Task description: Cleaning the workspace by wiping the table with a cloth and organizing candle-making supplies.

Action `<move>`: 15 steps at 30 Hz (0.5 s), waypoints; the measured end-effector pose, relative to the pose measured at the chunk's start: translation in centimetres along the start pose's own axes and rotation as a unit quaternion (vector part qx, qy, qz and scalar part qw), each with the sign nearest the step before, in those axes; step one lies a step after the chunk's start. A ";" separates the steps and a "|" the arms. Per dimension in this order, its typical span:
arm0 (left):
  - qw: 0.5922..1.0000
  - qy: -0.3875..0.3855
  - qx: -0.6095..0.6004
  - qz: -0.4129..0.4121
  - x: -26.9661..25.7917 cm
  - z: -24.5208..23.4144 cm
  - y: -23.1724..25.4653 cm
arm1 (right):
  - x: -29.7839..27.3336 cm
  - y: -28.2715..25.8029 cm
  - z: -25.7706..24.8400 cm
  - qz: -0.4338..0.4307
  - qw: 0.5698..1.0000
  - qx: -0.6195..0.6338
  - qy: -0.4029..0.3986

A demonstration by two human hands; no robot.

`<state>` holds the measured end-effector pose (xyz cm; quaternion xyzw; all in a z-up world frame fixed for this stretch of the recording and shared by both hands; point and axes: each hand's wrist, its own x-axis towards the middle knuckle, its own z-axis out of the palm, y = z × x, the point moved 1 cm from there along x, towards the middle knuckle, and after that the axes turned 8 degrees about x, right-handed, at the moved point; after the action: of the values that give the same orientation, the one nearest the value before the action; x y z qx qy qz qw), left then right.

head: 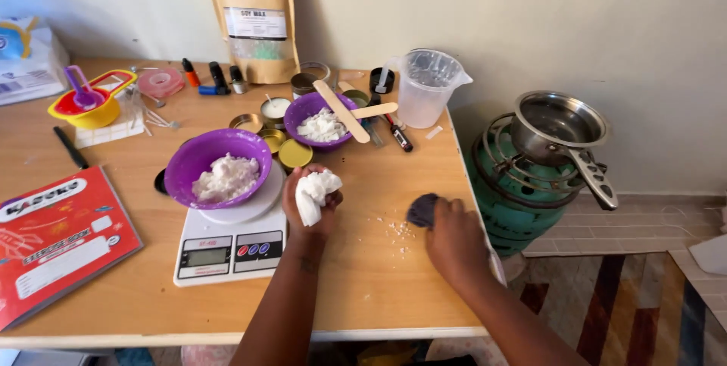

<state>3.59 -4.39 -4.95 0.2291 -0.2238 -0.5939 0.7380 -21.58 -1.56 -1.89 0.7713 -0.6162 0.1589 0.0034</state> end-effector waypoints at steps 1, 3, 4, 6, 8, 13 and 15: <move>1.000 -0.003 0.000 -0.003 -0.3 -0.1 -0.1 | -0.5 -0.9 -0.4 0.004 1.000 -0.001 0.001; 1.000 0.012 0.011 -0.004 -0.4 0.0 0.1 | -0.9 -2.9 -1.3 -0.039 0.995 0.085 -0.026; 1.000 0.011 0.012 -0.004 -0.6 0.4 0.1 | -0.7 -3.4 -2.3 -0.039 0.995 0.086 -0.025; 0.999 0.036 0.031 0.001 -1.0 0.9 0.5 | -0.4 -4.5 -3.9 0.052 0.905 0.396 -0.147; 0.999 0.037 0.031 0.003 -1.0 0.5 0.3 | 0.9 -3.0 -3.5 0.103 0.882 0.439 -0.140; 0.998 0.047 0.037 0.011 -1.2 0.1 0.3 | 4.5 0.5 -4.7 0.132 0.920 0.365 -0.056; 0.999 0.032 0.041 0.009 -0.9 0.2 0.2 | 6.9 3.4 -0.6 0.057 0.987 0.142 -0.045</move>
<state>3.45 -3.47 -4.70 0.2756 -0.2263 -0.5698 0.7404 -23.65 -8.80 -0.23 0.7342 -0.6297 0.2097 -0.1428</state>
